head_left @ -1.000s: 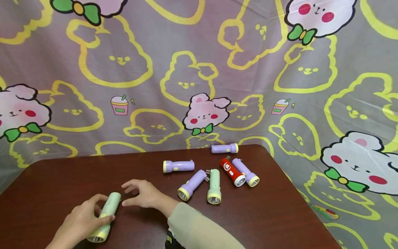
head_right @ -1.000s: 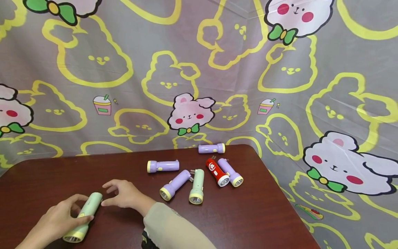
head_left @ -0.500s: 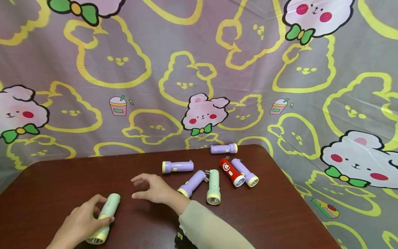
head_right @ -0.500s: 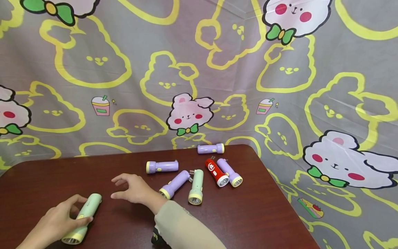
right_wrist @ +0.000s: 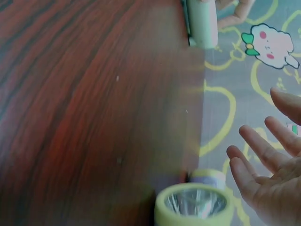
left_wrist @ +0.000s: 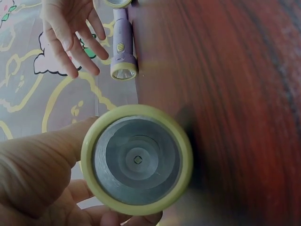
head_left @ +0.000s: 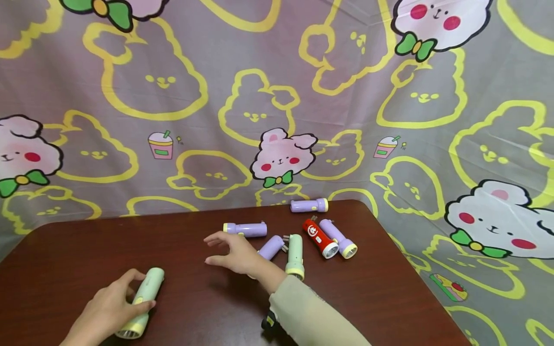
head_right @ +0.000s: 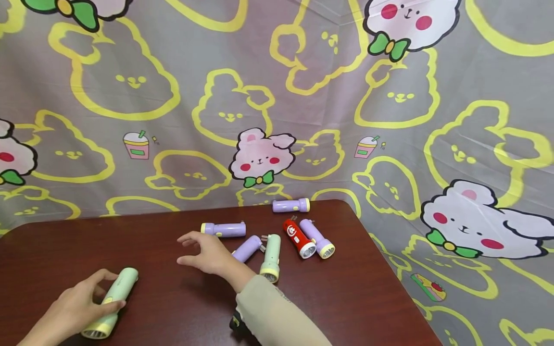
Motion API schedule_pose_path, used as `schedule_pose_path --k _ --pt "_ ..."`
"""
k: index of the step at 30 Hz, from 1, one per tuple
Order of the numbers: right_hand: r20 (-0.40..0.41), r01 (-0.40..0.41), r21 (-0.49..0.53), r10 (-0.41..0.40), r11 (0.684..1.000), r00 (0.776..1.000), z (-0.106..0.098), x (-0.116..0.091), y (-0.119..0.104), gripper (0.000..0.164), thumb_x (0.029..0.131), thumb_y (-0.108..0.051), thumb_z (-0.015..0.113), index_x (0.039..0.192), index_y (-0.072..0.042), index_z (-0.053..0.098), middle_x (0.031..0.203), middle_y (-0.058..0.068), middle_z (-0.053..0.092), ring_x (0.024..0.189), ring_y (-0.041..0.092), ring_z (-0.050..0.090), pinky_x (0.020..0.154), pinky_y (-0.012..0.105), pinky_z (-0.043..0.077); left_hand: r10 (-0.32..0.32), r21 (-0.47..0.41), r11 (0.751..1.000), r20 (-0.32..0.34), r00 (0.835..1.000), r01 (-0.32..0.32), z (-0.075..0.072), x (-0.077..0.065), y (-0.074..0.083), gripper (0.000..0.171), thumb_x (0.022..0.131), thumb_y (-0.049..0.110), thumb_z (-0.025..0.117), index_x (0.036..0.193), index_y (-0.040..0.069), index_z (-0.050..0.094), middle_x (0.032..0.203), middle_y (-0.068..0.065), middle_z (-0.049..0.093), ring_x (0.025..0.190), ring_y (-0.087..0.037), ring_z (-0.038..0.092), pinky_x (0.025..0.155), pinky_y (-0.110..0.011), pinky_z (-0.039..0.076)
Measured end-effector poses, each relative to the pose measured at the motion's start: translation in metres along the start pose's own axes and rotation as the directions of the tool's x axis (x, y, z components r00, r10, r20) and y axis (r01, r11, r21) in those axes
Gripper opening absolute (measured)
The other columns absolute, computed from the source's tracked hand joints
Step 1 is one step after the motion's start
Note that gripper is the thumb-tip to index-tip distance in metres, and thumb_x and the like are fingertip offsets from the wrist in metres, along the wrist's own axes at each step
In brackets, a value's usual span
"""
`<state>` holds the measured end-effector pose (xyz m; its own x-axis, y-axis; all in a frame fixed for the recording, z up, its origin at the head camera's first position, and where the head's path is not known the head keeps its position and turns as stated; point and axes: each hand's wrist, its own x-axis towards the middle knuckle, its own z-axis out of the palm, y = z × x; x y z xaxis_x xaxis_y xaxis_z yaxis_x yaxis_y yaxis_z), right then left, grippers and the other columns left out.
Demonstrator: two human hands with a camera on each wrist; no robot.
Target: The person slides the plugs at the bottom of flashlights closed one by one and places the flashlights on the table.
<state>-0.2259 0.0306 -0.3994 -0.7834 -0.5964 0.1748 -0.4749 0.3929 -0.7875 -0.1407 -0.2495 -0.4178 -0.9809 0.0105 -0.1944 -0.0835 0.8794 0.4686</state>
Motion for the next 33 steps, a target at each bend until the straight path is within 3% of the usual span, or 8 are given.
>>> schedule_pose_path --k 17,26,33 --pt "0.02 0.006 -0.081 -0.005 0.997 1.0 -0.051 -0.029 0.018 0.039 0.089 -0.011 0.074 0.125 -0.003 0.064 0.121 0.017 0.069 0.118 0.034 0.061 0.104 0.049 0.046 0.008 0.012 1.0 -0.013 1.0 -0.007 -0.001 -0.001 0.001 0.071 0.078 0.047 0.081 0.127 0.007 0.049 0.091 0.002 0.068 0.073 -0.014 0.06 0.059 -0.034 0.042" --pt "0.007 0.009 -0.177 -0.008 0.984 1.0 -0.076 -0.043 0.026 0.036 0.088 -0.01 0.074 0.122 -0.003 0.065 0.117 0.013 0.071 0.115 0.033 0.063 0.101 0.048 0.048 -0.002 0.009 1.0 0.003 1.0 0.002 0.0 -0.001 0.0 0.074 0.078 0.049 0.081 0.128 0.006 0.048 0.091 0.001 0.068 0.072 -0.014 0.06 0.058 -0.034 0.042" --pt "0.009 0.002 -0.185 0.0 0.983 1.0 -0.093 -0.051 0.04 0.039 0.088 -0.01 0.074 0.123 0.0 0.063 0.121 0.017 0.069 0.117 0.031 0.064 0.103 0.047 0.047 -0.007 0.009 1.0 0.001 1.0 0.007 -0.002 -0.004 0.006 0.071 0.079 0.045 0.08 0.128 0.005 0.048 0.09 0.002 0.068 0.071 -0.014 0.059 0.058 -0.033 0.042"
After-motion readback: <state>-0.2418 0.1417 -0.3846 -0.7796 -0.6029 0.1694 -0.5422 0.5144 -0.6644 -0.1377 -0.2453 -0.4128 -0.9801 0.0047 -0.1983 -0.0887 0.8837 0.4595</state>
